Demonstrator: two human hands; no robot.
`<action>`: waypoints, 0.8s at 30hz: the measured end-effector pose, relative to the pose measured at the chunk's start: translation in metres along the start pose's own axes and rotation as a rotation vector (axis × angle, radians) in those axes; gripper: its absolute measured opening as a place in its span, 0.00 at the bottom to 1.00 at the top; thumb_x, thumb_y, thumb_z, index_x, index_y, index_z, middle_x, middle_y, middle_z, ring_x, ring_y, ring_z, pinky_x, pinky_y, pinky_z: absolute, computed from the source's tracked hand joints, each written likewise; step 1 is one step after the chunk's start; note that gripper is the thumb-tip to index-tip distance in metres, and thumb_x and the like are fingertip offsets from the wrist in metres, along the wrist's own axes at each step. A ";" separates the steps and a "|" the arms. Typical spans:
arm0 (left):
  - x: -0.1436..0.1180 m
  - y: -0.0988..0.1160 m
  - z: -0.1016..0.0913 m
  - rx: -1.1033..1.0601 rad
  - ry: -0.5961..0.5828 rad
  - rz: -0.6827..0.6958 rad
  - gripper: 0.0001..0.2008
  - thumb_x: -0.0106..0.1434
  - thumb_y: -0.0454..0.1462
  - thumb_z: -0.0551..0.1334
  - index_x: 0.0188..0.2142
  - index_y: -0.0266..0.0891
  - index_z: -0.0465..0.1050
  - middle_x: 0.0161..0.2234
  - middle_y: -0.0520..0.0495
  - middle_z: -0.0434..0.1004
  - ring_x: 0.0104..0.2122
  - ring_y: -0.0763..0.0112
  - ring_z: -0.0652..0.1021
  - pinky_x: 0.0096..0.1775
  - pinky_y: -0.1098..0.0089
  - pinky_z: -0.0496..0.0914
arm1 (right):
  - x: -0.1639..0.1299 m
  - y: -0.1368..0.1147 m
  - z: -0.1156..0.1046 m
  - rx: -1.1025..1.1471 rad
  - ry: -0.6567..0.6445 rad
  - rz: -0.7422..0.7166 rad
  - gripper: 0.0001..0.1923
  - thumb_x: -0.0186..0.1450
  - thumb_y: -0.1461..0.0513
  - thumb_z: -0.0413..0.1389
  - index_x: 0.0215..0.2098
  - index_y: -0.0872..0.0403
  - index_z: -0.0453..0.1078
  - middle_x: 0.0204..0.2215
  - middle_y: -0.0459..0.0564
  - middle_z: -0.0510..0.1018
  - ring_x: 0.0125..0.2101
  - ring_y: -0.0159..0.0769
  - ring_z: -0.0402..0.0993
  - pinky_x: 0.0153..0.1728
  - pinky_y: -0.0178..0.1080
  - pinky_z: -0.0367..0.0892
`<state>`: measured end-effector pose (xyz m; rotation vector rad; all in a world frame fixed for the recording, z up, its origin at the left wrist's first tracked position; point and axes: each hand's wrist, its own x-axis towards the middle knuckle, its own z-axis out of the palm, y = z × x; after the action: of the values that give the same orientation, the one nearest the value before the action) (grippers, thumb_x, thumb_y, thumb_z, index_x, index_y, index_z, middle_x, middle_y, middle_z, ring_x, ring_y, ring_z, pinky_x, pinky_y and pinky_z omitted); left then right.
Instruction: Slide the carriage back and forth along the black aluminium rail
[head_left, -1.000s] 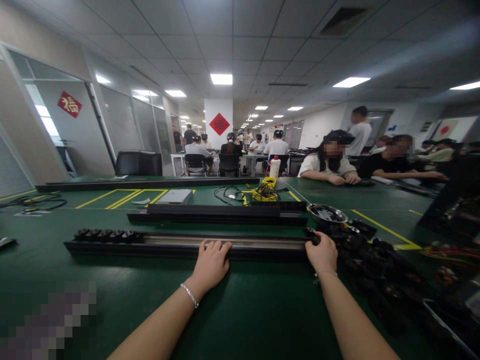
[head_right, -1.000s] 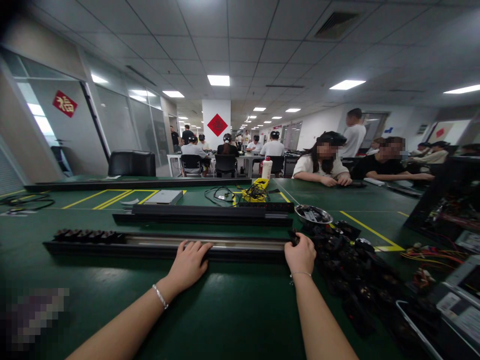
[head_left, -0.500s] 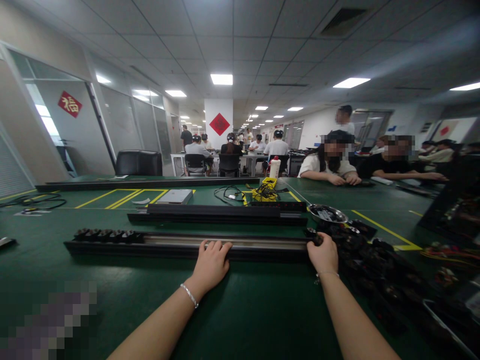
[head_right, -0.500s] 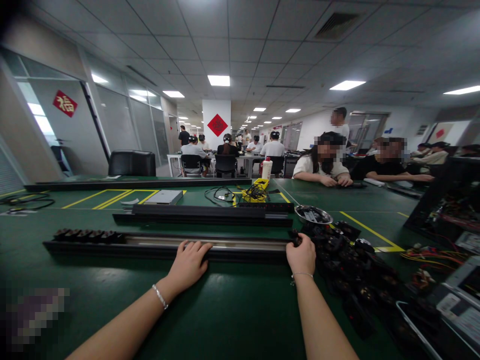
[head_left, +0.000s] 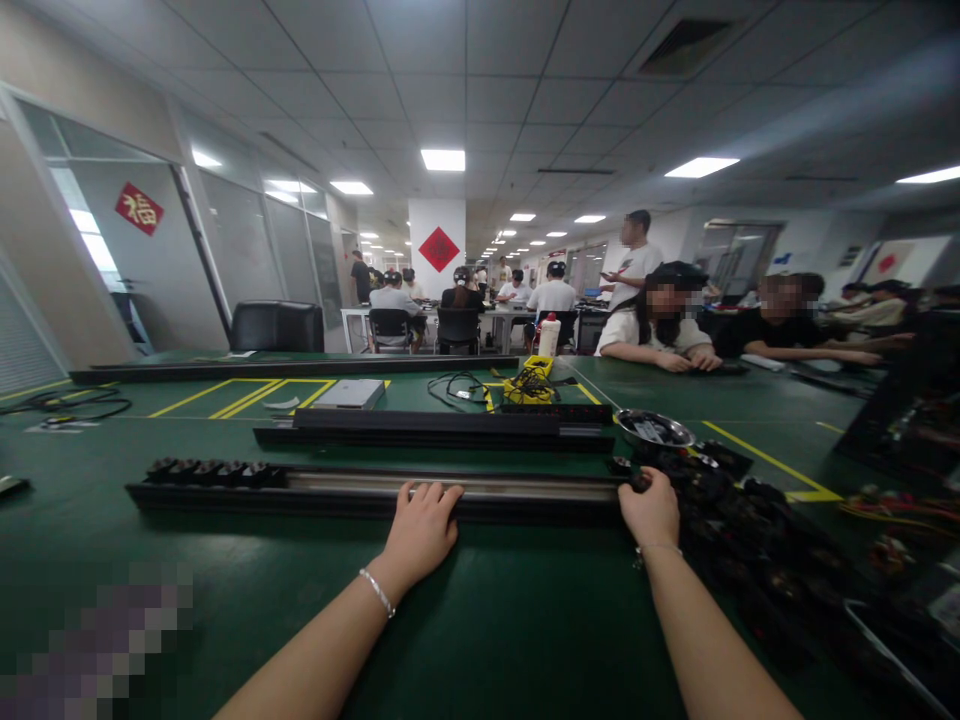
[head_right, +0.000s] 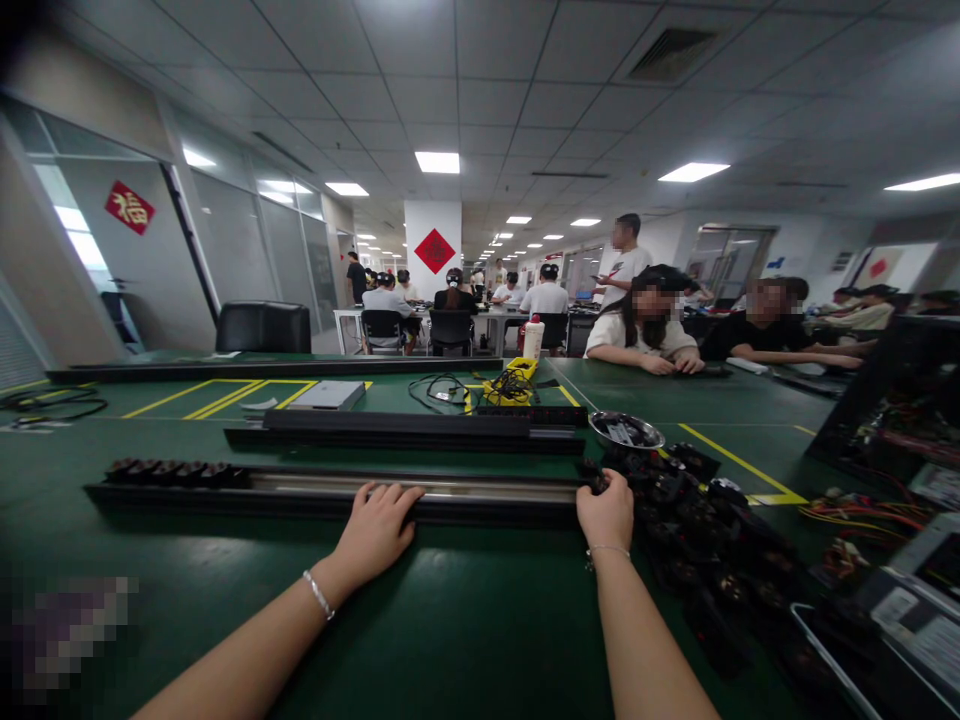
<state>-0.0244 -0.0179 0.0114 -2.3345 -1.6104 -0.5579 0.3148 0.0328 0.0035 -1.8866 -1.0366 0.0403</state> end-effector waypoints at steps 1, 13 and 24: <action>0.000 0.000 0.000 0.000 0.000 0.001 0.19 0.58 0.36 0.55 0.50 0.48 0.64 0.41 0.49 0.71 0.43 0.64 0.69 0.53 0.55 0.53 | 0.000 0.000 0.000 -0.001 0.000 0.002 0.24 0.50 0.61 0.51 0.46 0.57 0.65 0.40 0.57 0.70 0.44 0.46 0.65 0.46 0.44 0.61; 0.000 -0.001 0.001 0.001 0.008 0.006 0.20 0.58 0.36 0.55 0.51 0.48 0.64 0.41 0.48 0.71 0.43 0.64 0.69 0.52 0.56 0.53 | 0.003 0.006 0.000 0.017 0.070 0.075 0.25 0.50 0.60 0.52 0.46 0.62 0.65 0.41 0.62 0.70 0.41 0.47 0.66 0.44 0.44 0.62; -0.001 -0.002 0.001 0.006 0.014 0.011 0.20 0.58 0.36 0.55 0.51 0.48 0.64 0.41 0.48 0.71 0.44 0.63 0.69 0.52 0.56 0.53 | 0.014 0.020 -0.002 -0.003 0.116 0.062 0.16 0.50 0.61 0.52 0.36 0.59 0.70 0.31 0.56 0.71 0.35 0.45 0.67 0.41 0.45 0.63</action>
<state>-0.0265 -0.0173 0.0097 -2.3278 -1.5904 -0.5648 0.3373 0.0371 -0.0046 -1.9005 -0.9001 -0.0343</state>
